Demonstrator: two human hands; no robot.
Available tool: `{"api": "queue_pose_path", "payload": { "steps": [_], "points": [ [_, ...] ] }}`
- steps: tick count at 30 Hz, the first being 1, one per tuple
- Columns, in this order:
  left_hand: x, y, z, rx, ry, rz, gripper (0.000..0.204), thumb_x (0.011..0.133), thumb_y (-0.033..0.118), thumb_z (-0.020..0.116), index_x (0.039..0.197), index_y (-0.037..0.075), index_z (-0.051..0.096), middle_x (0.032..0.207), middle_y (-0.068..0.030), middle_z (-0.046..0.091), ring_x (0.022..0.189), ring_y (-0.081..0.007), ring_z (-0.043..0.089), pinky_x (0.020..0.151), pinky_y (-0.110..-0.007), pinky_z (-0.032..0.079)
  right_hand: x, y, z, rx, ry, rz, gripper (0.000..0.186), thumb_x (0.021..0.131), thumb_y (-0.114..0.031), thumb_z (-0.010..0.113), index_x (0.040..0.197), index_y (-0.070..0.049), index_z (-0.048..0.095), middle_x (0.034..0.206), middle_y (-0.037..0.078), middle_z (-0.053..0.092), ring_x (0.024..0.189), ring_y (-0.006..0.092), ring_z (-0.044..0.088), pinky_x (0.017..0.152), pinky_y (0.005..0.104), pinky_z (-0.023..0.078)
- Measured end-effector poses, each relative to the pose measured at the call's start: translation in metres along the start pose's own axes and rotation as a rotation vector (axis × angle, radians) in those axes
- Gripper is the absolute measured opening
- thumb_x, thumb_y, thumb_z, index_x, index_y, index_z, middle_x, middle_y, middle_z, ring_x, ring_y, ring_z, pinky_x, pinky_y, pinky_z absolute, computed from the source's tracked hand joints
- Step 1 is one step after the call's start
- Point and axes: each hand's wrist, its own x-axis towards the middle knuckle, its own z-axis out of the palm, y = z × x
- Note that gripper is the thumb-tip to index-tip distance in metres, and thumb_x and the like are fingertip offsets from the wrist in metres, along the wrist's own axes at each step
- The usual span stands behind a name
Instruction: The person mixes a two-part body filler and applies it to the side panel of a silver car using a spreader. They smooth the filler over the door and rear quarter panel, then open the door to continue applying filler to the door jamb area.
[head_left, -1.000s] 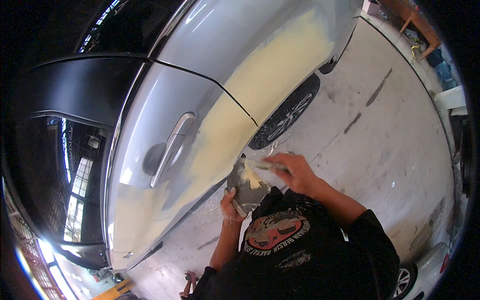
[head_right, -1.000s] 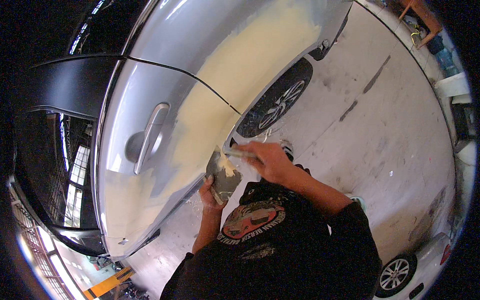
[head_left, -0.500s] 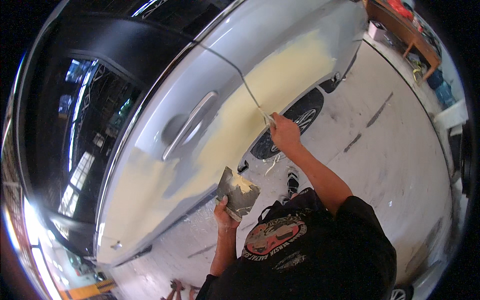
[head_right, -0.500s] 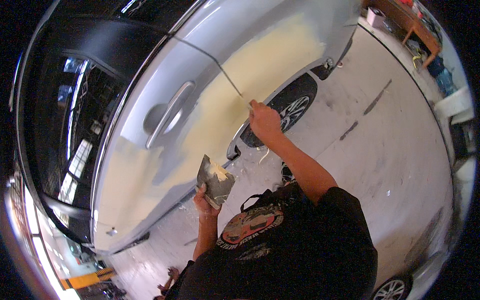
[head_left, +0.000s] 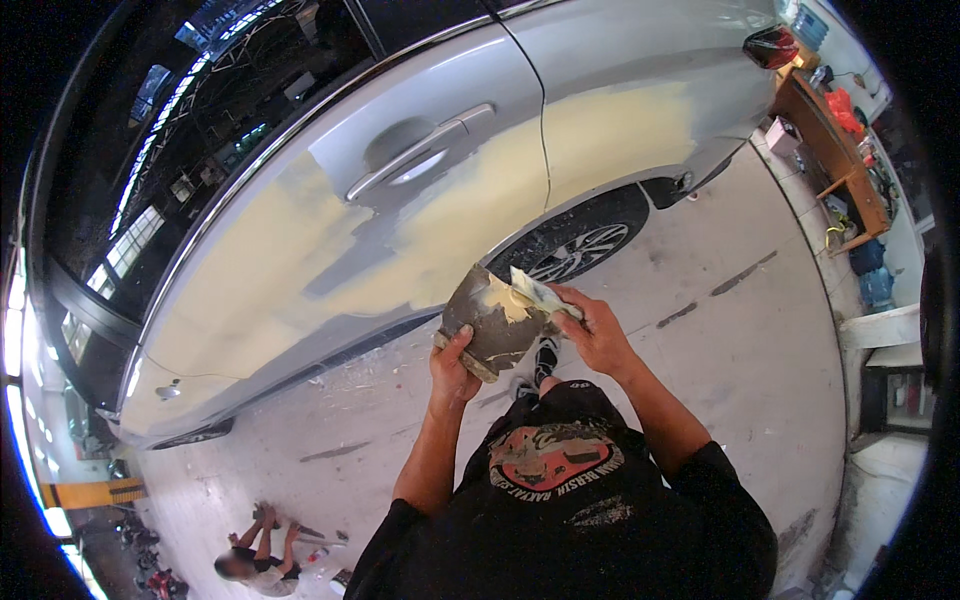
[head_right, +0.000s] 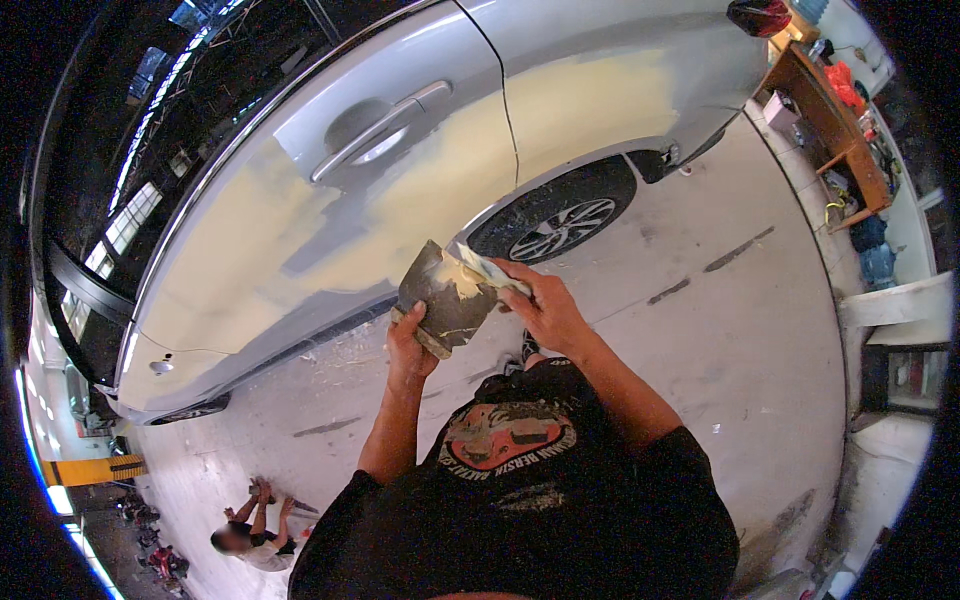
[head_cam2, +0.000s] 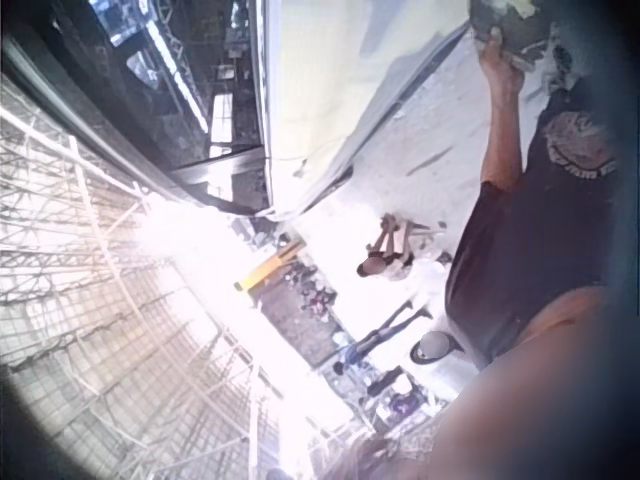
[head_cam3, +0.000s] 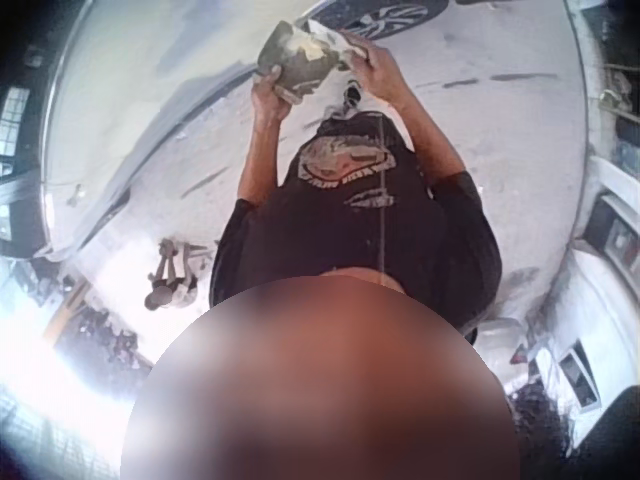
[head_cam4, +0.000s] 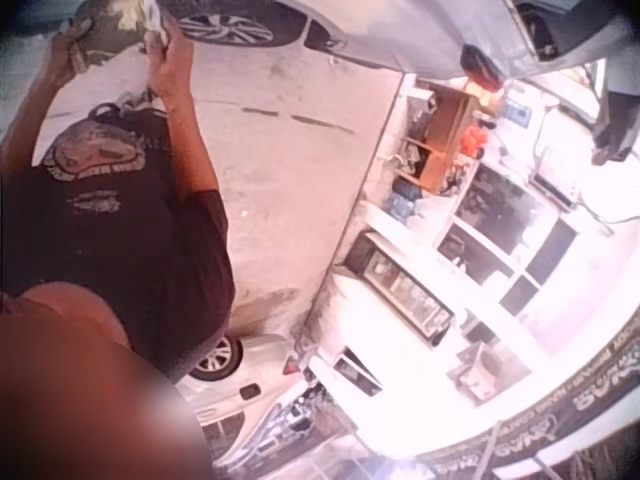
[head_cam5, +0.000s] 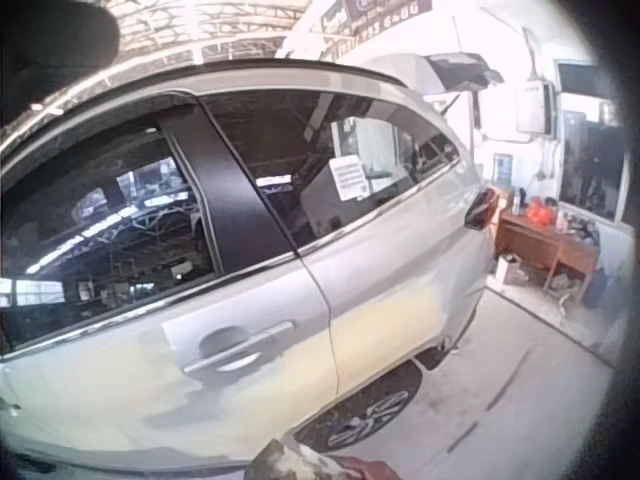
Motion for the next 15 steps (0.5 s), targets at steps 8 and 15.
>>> {"api": "queue_pose_path", "payload": {
  "steps": [8,15],
  "points": [
    [-0.003,-0.026,0.045,0.080,0.044,0.295,0.032,0.089,0.014,0.056,0.118,0.002,0.050,0.110,-0.0095,0.058,0.098,-0.0221,0.058,0.083,-0.035,0.049,-0.042,0.010,-0.046,0.211,0.281,0.074,0.031,0.091,-0.013,0.051,0.117,0.003,0.048,0.097,0.015,0.062,0.076,0.0208,0.066,0.057,0.0305,0.055],
    [-0.008,-0.089,0.087,0.527,-0.088,0.467,0.044,0.092,0.014,0.051,0.132,0.000,0.039,0.115,-0.0079,0.057,0.098,-0.0126,0.053,0.085,-0.026,0.042,-0.031,0.019,-0.046,0.841,0.407,0.126,0.029,0.091,-0.012,0.051,0.116,0.001,0.045,0.100,0.013,0.060,0.079,0.0225,0.065,0.060,0.0344,0.057]
  ]
}}
